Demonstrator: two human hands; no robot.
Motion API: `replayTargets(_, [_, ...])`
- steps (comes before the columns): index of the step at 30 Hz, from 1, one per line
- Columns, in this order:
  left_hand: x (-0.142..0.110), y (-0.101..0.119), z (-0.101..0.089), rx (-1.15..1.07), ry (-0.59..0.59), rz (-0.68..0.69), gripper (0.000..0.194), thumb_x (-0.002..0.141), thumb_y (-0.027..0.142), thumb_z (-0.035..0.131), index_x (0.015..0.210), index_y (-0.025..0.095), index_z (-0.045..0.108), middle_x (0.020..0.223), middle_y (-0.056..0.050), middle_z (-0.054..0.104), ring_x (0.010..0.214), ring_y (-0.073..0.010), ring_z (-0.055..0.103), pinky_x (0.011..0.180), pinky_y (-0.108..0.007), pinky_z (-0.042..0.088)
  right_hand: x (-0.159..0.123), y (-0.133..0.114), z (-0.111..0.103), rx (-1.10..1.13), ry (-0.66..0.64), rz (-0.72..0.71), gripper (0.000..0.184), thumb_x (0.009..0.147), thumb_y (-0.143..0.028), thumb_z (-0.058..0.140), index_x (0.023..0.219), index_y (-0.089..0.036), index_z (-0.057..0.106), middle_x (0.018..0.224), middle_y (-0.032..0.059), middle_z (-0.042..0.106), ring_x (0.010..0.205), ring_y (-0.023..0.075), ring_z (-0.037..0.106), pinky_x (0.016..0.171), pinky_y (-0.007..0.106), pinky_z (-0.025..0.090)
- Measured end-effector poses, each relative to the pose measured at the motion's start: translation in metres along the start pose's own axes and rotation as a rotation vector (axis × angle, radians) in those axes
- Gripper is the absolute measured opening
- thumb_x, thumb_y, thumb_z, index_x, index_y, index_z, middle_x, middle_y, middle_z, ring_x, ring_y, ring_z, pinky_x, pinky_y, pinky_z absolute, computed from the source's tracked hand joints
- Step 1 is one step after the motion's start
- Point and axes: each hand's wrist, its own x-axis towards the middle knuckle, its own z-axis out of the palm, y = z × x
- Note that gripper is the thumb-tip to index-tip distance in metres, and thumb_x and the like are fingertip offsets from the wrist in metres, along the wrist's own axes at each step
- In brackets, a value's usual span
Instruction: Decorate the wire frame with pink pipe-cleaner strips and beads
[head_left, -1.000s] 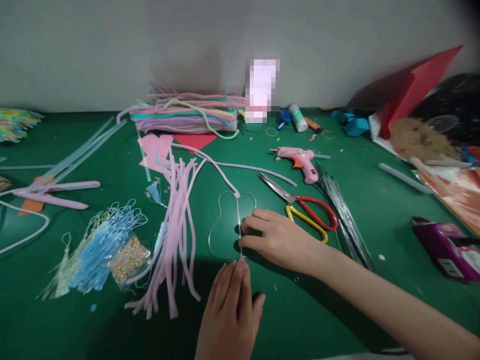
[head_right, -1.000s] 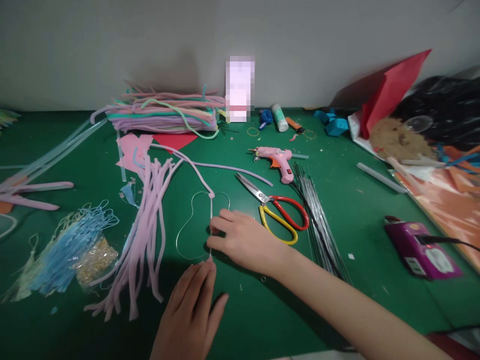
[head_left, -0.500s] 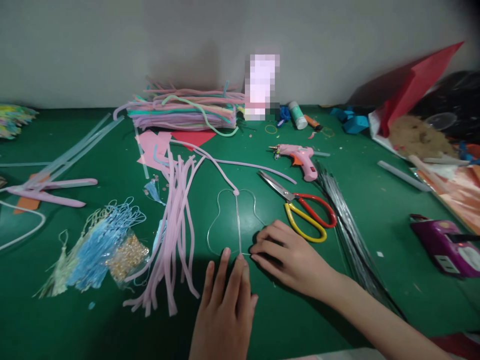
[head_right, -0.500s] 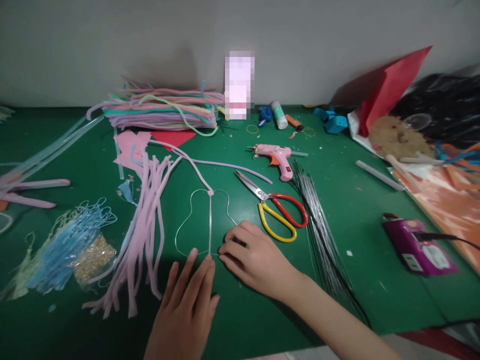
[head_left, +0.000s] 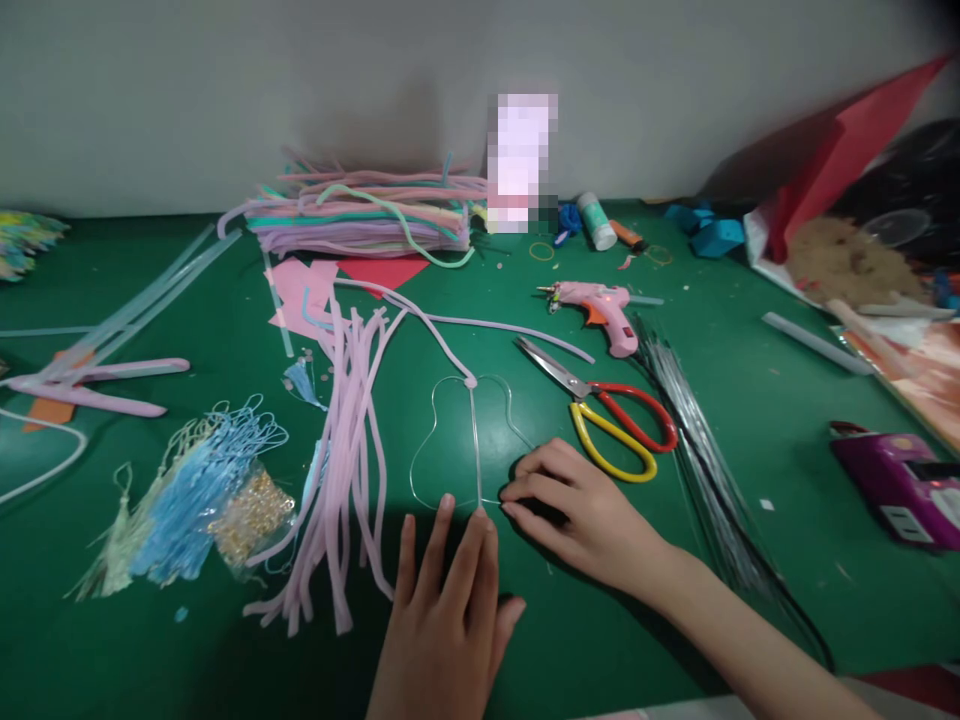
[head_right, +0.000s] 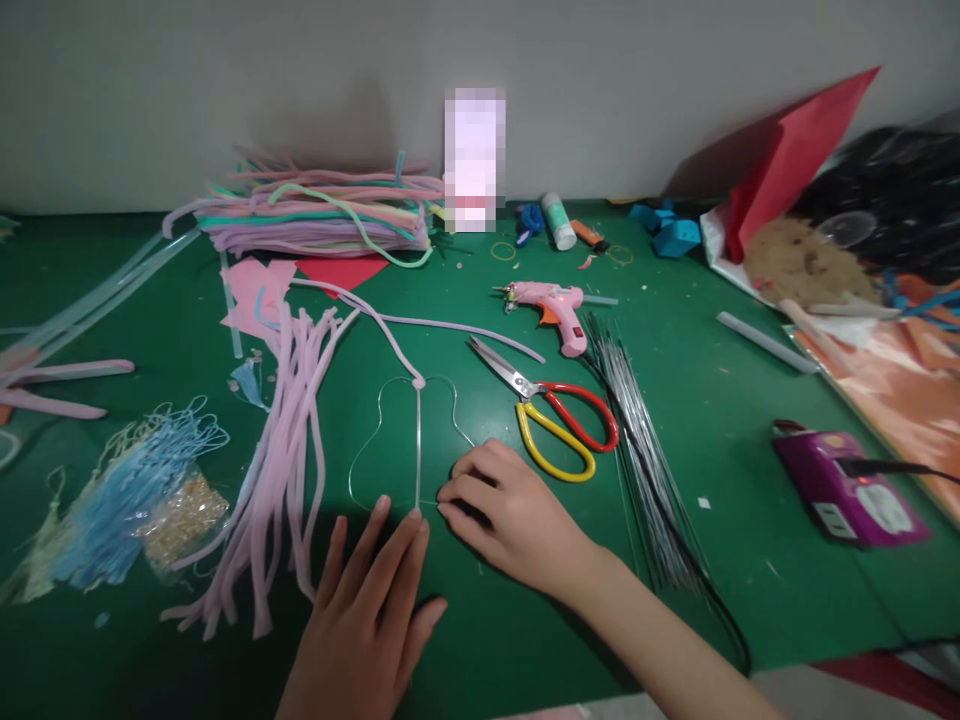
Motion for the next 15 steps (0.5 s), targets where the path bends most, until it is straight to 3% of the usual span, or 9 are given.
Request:
replayTargets(3, [-0.0007, 0.0008, 0.0016, 0.005, -0.007, -0.018, 0.034, 0.098, 0.027, 0.047, 0.129, 0.019, 0.06, 0.129, -0.002, 0.067, 0.125, -0.0299, 0.055, 0.118, -0.047, 0.021, -0.0007, 0.0008, 0.0004, 0.008, 0.01, 0.001, 0.009, 0.089, -0.015, 0.059, 0.094, -0.018, 0.066, 0.089, 0.0063, 0.062, 0.084, 0.0173, 0.054, 0.074, 0.032, 0.048])
replayTargets(7, [-0.0005, 0.0022, 0.0038, -0.009, 0.058, -0.018, 0.034, 0.099, 0.026, 0.045, 0.121, 0.008, 0.064, 0.125, -0.006, 0.069, 0.122, -0.029, 0.058, 0.115, -0.041, 0.029, -0.0002, 0.0012, 0.0021, 0.025, 0.019, 0.01, 0.01, 0.089, -0.014, 0.059, 0.095, -0.018, 0.066, 0.089, 0.0061, 0.061, 0.085, 0.0171, 0.054, 0.075, 0.033, 0.048])
replayTargets(15, [0.0018, -0.0032, -0.0005, -0.028, 0.04, 0.011, 0.034, 0.098, 0.028, 0.049, 0.122, 0.01, 0.064, 0.126, -0.004, 0.069, 0.121, -0.0273, 0.059, 0.122, -0.042, 0.012, 0.0021, -0.0027, 0.0059, 0.052, 0.038, -0.003, 0.009, 0.09, -0.014, 0.059, 0.094, -0.016, 0.066, 0.089, 0.0068, 0.061, 0.085, 0.0166, 0.054, 0.074, 0.03, 0.049])
